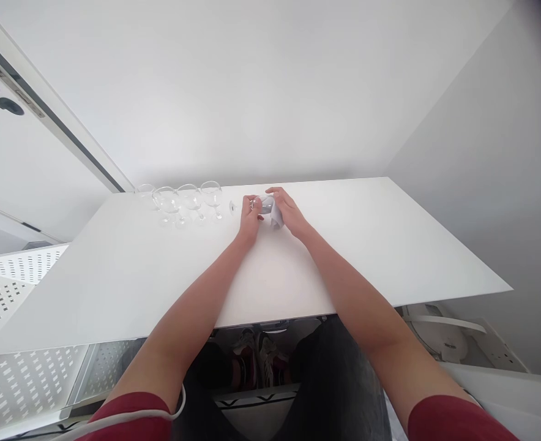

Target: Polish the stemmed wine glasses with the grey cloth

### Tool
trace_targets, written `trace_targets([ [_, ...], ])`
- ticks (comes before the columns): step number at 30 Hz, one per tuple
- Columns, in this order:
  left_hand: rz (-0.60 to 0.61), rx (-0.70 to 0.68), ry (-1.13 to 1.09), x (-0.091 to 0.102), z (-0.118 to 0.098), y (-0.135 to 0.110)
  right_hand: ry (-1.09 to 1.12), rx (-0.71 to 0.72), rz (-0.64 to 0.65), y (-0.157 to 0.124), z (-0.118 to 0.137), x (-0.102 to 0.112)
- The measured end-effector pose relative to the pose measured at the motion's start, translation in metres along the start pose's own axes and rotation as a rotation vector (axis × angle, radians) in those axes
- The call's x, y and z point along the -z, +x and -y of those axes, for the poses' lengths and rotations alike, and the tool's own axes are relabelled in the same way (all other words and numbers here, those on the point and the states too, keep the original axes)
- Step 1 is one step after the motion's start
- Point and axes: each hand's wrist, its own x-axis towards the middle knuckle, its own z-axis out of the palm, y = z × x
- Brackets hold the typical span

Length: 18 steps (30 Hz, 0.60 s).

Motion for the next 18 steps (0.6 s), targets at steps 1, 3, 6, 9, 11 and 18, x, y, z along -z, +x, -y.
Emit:
trace_targets([
  [1,-0.019,0.004,-0.016,0.0,0.0003,0.0001,0.014,0.008,-0.037,0.0011,-0.0011,0.0008],
  [3,-0.018,-0.014,-0.025,-0.0005,-0.0007,-0.0006,0.027,0.032,-0.113,0.0021,-0.0029,0.0021],
  [6,0.052,-0.06,0.001,-0.0021,-0.0042,-0.003,-0.001,0.062,-0.094,-0.0002,-0.0025,0.0019],
  [9,0.076,-0.057,0.002,-0.0023,-0.0056,-0.0036,-0.052,0.055,0.041,-0.0029,0.0006,-0.0003],
  [11,0.054,-0.028,-0.021,-0.0012,-0.0043,-0.0026,-0.058,0.051,0.073,-0.0025,0.0019,-0.001],
  [18,0.003,0.006,-0.048,-0.0016,-0.0041,-0.0022,0.034,0.059,-0.067,0.0003,0.0007,0.0035],
])
